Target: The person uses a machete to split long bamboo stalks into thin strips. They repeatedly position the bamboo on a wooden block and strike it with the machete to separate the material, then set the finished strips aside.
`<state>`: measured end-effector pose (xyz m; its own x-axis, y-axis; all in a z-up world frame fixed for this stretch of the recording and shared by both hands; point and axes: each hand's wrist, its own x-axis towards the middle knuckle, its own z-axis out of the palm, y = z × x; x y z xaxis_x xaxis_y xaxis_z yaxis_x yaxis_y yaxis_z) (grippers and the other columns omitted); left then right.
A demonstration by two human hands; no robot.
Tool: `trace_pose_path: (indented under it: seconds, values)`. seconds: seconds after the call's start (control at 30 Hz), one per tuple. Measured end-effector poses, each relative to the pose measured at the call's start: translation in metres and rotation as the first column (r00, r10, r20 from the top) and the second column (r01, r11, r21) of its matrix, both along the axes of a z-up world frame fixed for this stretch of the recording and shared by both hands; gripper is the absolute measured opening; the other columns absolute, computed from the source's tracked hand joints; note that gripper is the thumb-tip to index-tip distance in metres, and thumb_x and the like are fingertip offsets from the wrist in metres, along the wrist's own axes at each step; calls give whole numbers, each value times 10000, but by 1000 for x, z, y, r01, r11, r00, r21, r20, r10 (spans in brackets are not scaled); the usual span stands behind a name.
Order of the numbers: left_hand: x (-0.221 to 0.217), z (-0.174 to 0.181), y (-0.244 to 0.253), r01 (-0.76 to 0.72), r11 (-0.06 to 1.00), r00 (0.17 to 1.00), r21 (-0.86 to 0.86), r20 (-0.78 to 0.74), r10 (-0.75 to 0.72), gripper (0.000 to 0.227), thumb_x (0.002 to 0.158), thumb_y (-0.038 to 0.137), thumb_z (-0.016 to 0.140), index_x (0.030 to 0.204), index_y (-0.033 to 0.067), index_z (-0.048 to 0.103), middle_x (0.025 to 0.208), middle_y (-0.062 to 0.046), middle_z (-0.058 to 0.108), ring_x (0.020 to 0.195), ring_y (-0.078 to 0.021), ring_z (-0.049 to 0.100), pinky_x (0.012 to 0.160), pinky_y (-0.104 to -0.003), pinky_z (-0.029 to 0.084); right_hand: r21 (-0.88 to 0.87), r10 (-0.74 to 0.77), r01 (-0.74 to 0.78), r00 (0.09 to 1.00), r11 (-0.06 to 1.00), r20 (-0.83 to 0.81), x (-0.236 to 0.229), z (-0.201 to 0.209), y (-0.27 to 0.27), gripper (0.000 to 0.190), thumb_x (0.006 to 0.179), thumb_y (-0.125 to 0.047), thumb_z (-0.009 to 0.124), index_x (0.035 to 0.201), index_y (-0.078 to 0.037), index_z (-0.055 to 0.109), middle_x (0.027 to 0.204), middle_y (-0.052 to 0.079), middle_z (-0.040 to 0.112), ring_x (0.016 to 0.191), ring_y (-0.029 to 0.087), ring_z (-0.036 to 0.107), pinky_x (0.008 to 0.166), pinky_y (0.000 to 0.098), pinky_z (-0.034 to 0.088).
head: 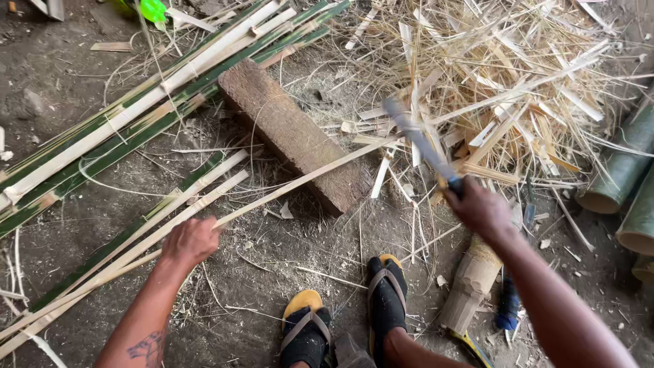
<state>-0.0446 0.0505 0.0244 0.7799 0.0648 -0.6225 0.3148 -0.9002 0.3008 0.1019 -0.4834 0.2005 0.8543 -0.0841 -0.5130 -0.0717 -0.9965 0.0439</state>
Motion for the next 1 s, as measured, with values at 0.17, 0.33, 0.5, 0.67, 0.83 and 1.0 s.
trace_pose_path:
  seconds: [0.17,0.33,0.5,0.67,0.83,1.0]
  values:
    - [30,-6,-21,-23,991,997,-130,-81,13,502,1090,425,403,805,63,603,586,17,419,464,-144,341,436,-324,295,148,-154,155,988,977,-15,-5,4,15,526,1061,-534,456,1214,-48,587,672,112,608,417,137,416,327,300,333]
    - [59,-32,-60,-3,956,998,-293,-67,-18,353,1033,253,525,773,31,614,671,26,486,496,-116,384,432,-308,305,234,302,-265,944,935,-137,-84,-27,101,530,984,-551,537,1188,-63,542,727,59,650,408,115,503,305,267,445]
    - [71,-35,-79,-34,960,996,-278,-83,12,372,1030,300,554,787,19,583,673,11,481,516,-113,432,475,-304,373,170,320,-300,942,939,-102,-82,-22,114,561,1000,-582,488,1197,-57,512,742,97,657,426,151,556,337,315,496]
    - [78,-12,-80,-31,961,991,-274,-137,-7,421,1058,356,521,855,-1,613,708,-14,483,569,-180,454,524,-368,432,211,191,-157,970,965,-152,-75,-18,112,527,1014,-580,466,1105,-66,538,703,124,672,451,176,554,363,330,491]
    - [85,8,-93,13,966,993,-259,-111,-43,330,1011,219,559,838,-20,707,712,-56,611,572,-185,572,527,-381,462,277,300,-271,951,922,-68,-80,-29,115,543,987,-586,474,1066,-52,532,699,93,637,437,167,571,364,334,517]
    - [95,27,-89,-31,959,983,-283,-183,-22,484,1054,398,524,811,2,661,624,-13,482,513,-165,409,474,-347,339,219,172,-138,975,966,-143,-73,-26,118,548,1002,-612,459,1108,-79,529,715,113,668,476,182,580,405,344,526]
